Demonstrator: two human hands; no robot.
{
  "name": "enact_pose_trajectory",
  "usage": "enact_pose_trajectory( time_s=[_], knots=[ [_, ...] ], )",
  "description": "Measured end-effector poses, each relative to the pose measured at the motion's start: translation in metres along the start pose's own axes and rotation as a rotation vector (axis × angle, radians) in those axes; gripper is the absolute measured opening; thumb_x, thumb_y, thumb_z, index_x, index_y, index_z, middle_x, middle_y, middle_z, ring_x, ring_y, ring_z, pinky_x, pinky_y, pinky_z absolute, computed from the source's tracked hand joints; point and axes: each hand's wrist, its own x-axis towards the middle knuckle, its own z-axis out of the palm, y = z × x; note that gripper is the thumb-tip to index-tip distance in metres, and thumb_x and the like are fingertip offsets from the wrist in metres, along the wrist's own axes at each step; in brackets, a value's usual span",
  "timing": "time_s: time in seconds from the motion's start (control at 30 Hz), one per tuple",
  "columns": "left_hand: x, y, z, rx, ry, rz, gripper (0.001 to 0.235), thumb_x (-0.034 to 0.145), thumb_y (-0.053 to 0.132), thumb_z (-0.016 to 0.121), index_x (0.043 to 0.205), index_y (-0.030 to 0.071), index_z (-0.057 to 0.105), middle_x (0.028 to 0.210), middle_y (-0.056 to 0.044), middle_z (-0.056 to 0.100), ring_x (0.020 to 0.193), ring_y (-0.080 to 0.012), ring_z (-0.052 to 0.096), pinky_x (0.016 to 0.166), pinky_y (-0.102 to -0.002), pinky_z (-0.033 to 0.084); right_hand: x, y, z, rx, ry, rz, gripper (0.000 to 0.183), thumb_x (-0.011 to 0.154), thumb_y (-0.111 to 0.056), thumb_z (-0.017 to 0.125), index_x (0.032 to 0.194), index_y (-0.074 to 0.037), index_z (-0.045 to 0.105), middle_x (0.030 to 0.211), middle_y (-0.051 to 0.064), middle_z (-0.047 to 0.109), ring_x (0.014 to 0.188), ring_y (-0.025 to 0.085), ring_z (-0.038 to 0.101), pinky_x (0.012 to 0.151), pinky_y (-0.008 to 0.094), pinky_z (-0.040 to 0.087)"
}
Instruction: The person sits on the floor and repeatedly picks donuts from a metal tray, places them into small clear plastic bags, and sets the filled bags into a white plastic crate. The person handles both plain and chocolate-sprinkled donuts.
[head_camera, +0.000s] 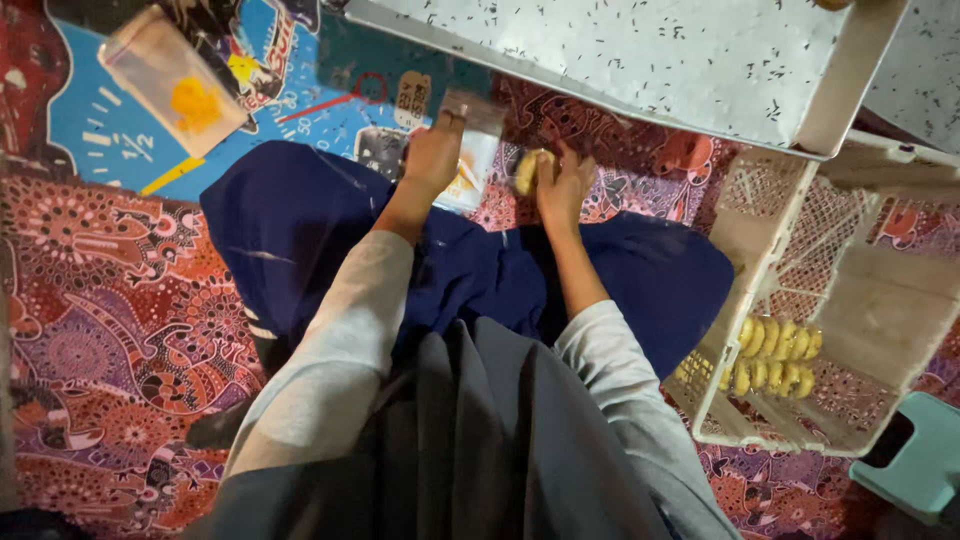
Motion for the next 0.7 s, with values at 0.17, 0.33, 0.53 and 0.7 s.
enact_pose_trajectory(
  time_s=[0.17, 0.33, 0.53, 0.7],
  knots=[
    [-0.008, -0.017, 0.025, -0.023, 0.139, 0.073, 0.04, 0.072, -0.004, 0.065, 0.111, 0.001, 0.065, 0.12, -0.022, 0.065, 0.08, -0.0382, 0.07, 0.065, -0.048, 0.056, 0.029, -0.048, -0.005, 0.246, -0.277, 0.23, 0.044, 0.098, -0.034, 0.072, 0.134, -0.011, 0.069, 0.095, 0.02, 0.071, 0.099, 0.035, 0.062, 0.09, 0.043, 0.049],
    [0.004, -0.014, 0.011, 0.003, 0.054, 0.087, 0.025, 0.08, 0.0, 0.066, 0.103, 0.008, 0.071, 0.104, -0.015, 0.069, 0.085, -0.0361, 0.072, 0.066, -0.048, 0.056, 0.05, -0.067, -0.009, 0.577, -0.492, 0.412, 0.044, 0.103, -0.038, 0.065, 0.133, -0.006, 0.068, 0.1, 0.021, 0.081, 0.093, 0.028, 0.08, 0.083, 0.035, 0.058],
    [-0.038, 0.03, -0.057, -0.095, 0.202, 0.05, 0.018, 0.09, 0.009, 0.073, 0.108, 0.008, 0.073, 0.113, -0.012, 0.07, 0.089, -0.0332, 0.072, 0.078, -0.044, 0.058, 0.062, -0.076, -0.008, 0.533, -0.428, -0.035, 0.049, 0.092, -0.03, 0.083, 0.118, 0.009, 0.07, 0.1, 0.023, 0.075, 0.091, 0.028, 0.071, 0.08, 0.038, 0.055],
    [-0.055, 0.052, -0.119, -0.906, 0.612, -0.304, 0.066, 0.077, 0.016, 0.087, 0.131, -0.001, 0.052, 0.13, -0.014, 0.056, 0.099, -0.0175, 0.067, 0.073, -0.028, 0.06, 0.07, -0.12, -0.034, 0.807, -0.642, 0.128, 0.019, 0.093, -0.015, 0.074, 0.106, -0.001, 0.076, 0.094, 0.007, 0.08, 0.084, 0.011, 0.071, 0.073, 0.027, 0.056]
  ],
)
